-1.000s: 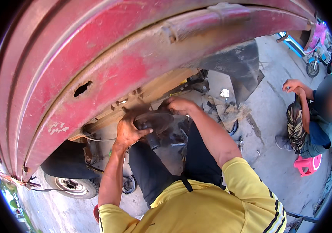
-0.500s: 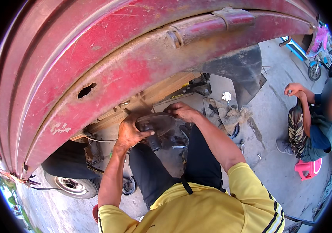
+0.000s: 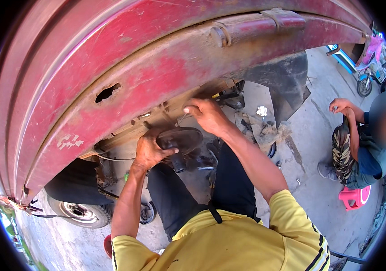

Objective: The person reaches behind the wheel rotor of a vehicle to remove or replace parts of the brake assembly by hand.

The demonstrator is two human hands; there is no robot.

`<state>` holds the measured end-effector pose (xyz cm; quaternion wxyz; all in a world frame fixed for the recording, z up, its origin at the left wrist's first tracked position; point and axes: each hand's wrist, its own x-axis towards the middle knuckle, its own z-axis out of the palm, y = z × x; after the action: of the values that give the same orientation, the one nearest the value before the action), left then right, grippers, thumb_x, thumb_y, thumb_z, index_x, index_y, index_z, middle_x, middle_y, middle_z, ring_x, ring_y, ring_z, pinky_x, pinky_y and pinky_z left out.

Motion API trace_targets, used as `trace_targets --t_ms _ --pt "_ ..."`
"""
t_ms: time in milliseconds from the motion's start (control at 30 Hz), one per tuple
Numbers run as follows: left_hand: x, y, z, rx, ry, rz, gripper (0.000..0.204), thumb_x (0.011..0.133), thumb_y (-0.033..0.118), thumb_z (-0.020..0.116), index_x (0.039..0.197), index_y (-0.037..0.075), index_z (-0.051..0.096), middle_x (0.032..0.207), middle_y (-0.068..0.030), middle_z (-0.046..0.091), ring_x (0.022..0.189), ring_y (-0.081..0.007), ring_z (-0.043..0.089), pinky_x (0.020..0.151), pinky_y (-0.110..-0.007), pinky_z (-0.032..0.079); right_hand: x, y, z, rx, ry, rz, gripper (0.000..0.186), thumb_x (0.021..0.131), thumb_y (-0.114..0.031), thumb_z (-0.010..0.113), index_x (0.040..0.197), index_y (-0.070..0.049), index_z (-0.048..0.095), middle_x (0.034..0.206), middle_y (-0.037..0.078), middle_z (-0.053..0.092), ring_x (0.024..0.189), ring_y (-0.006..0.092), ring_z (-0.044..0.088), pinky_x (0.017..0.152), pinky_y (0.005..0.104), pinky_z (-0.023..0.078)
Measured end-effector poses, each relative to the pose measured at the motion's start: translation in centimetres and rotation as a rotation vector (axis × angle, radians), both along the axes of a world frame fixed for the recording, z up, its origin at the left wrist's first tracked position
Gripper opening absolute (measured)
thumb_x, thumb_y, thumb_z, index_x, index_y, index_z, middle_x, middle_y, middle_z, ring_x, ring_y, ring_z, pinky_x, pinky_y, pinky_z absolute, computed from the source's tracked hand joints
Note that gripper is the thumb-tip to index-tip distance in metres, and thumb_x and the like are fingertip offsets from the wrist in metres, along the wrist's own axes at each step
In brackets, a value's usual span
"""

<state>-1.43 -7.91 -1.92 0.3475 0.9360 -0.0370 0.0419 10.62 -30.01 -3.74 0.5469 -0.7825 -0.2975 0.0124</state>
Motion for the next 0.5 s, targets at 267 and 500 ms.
trace_targets --t_ms 267,500 --pt "-0.4 0.3 -0.7 0.051 0.006 0.079 0.073 0.06 0.028 0.096 0.124 0.005 0.07 0.112 -0.0173 0.075 0.105 -0.0322 0.072 0.093 -0.04 0.055 -3.0 2.3 5.0 -0.064 -0.224 0.007 0.019 0.097 -0.017 0.067 0.107 -0.001 0.071 0.097 0.022 0.069 0.093 0.0435 0.067 0.08 0.0464 0.052" --pt "0.1 1.0 -1.6 0.024 -0.022 -0.006 0.074 0.061 0.032 0.096 0.124 0.005 0.068 0.106 -0.0161 0.075 0.102 -0.0318 0.071 0.093 -0.04 0.055 -3.1 5.0 5.8 -0.193 -0.436 0.072 0.023 0.087 -0.002 0.062 0.109 0.001 0.07 0.079 0.025 0.069 0.078 0.0453 0.069 0.07 0.0509 0.056"
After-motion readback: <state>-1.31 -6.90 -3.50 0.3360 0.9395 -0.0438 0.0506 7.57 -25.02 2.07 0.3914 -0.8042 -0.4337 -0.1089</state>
